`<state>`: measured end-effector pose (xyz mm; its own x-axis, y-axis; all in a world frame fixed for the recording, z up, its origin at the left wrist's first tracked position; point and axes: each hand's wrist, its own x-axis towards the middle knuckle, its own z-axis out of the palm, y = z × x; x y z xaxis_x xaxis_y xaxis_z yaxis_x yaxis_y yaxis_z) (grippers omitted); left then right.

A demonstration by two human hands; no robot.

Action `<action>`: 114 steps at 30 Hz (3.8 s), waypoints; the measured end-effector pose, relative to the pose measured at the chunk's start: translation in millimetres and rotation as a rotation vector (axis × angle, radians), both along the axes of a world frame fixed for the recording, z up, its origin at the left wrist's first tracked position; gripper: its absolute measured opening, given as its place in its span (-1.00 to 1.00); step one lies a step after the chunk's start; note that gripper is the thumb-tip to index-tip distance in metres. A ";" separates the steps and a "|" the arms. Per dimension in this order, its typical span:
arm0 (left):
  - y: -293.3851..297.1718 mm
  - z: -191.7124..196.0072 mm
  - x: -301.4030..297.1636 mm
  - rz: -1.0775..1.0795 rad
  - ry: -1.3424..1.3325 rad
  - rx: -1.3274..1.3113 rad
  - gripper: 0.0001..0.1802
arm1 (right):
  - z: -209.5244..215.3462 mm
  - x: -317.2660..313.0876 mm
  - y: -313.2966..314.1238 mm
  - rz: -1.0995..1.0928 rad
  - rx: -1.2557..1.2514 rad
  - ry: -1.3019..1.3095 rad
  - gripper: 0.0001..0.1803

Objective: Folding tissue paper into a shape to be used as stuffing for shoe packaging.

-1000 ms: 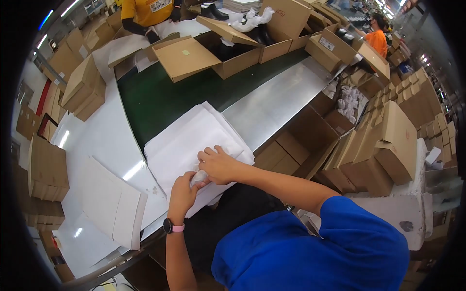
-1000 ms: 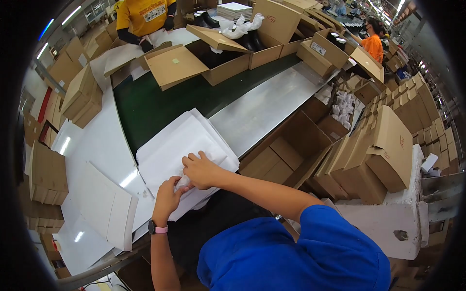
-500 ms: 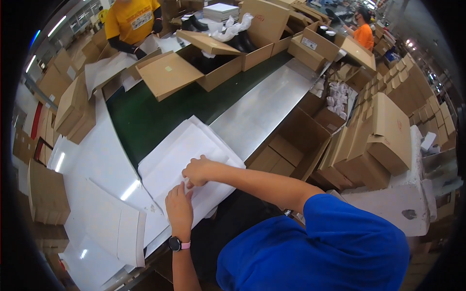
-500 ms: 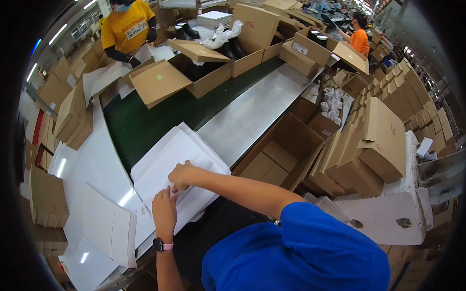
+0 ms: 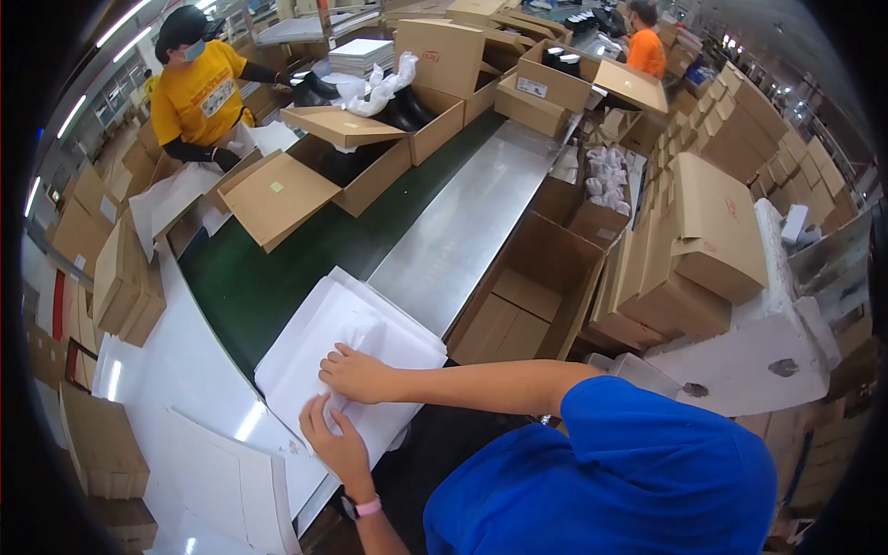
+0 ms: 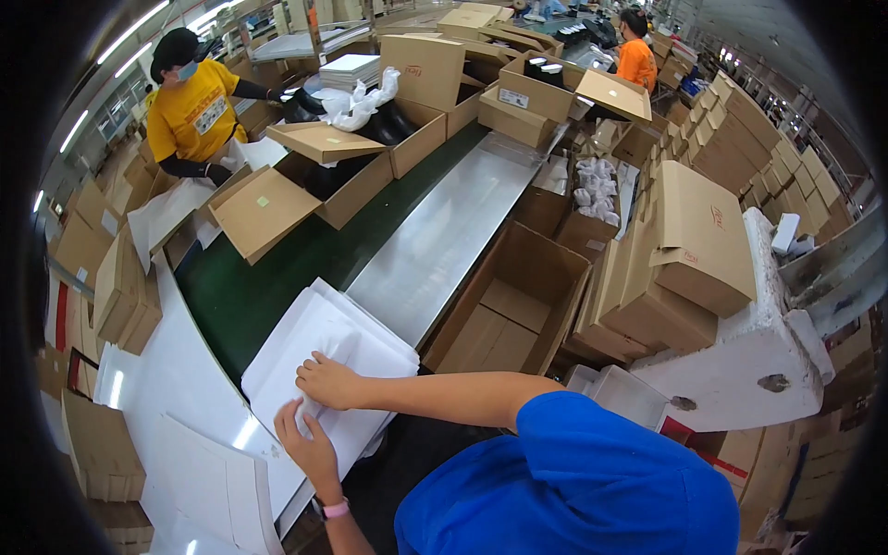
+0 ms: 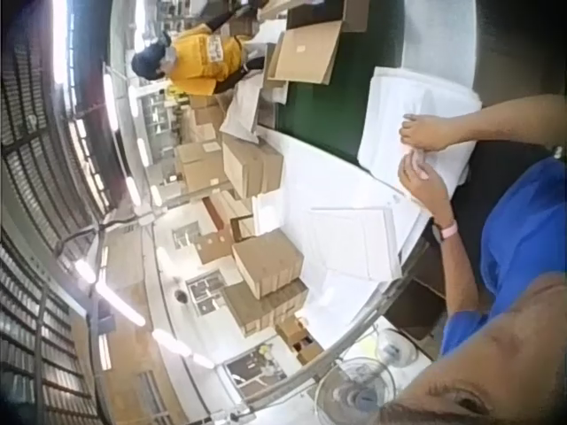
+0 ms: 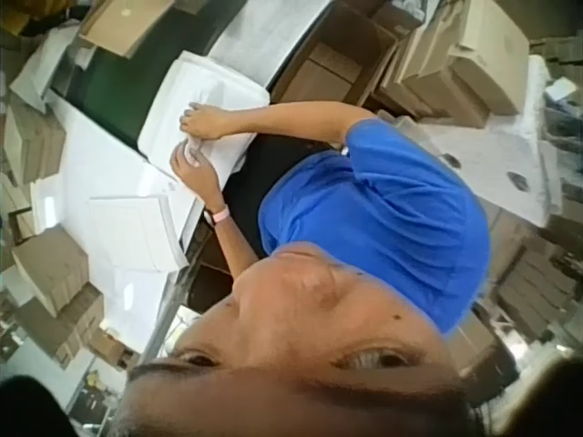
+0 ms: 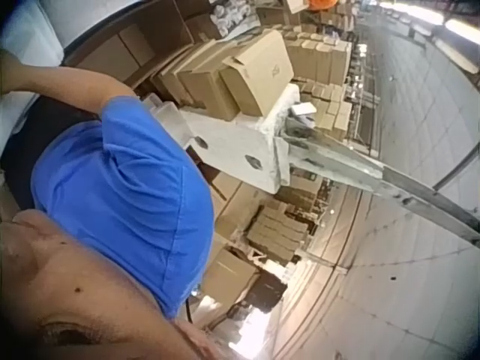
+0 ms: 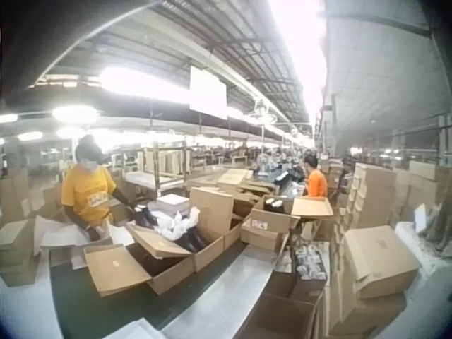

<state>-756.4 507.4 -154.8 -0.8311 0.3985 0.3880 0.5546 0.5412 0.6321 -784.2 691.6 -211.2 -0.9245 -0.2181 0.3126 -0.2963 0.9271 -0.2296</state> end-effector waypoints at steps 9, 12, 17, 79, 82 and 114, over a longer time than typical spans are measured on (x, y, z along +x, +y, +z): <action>-37.2 -61.7 34.7 -0.007 -0.877 0.873 -0.49 | 34.8 40.4 -13.5 0.195 -0.775 -0.417 -0.35; -36.1 -15.7 38.4 -0.344 -0.896 0.835 0.11 | 78.4 79.8 -8.0 0.351 -1.004 -0.697 -0.21; -27.6 -5.9 34.1 -0.528 -0.895 0.615 0.31 | 73.6 111.7 2.0 0.476 -1.146 -0.887 -0.11; -48.5 24.2 78.9 -0.365 -1.205 0.603 0.03 | 97.7 155.0 -28.7 0.108 -1.662 -0.602 0.19; -55.7 7.0 78.8 -0.308 -1.268 0.761 -0.09 | 90.6 140.2 -24.9 -0.026 -1.782 -0.745 0.14; -34.2 -15.8 91.9 -0.180 -1.857 1.306 -0.26 | 88.6 148.1 22.5 0.391 -0.551 -0.552 -0.35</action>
<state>-664.5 473.1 -170.6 -0.4645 0.7410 -0.4849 -0.8832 -0.4276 0.1926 -636.1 714.1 -122.6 -0.8653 -0.5012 -0.0031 -0.2847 0.4965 -0.8200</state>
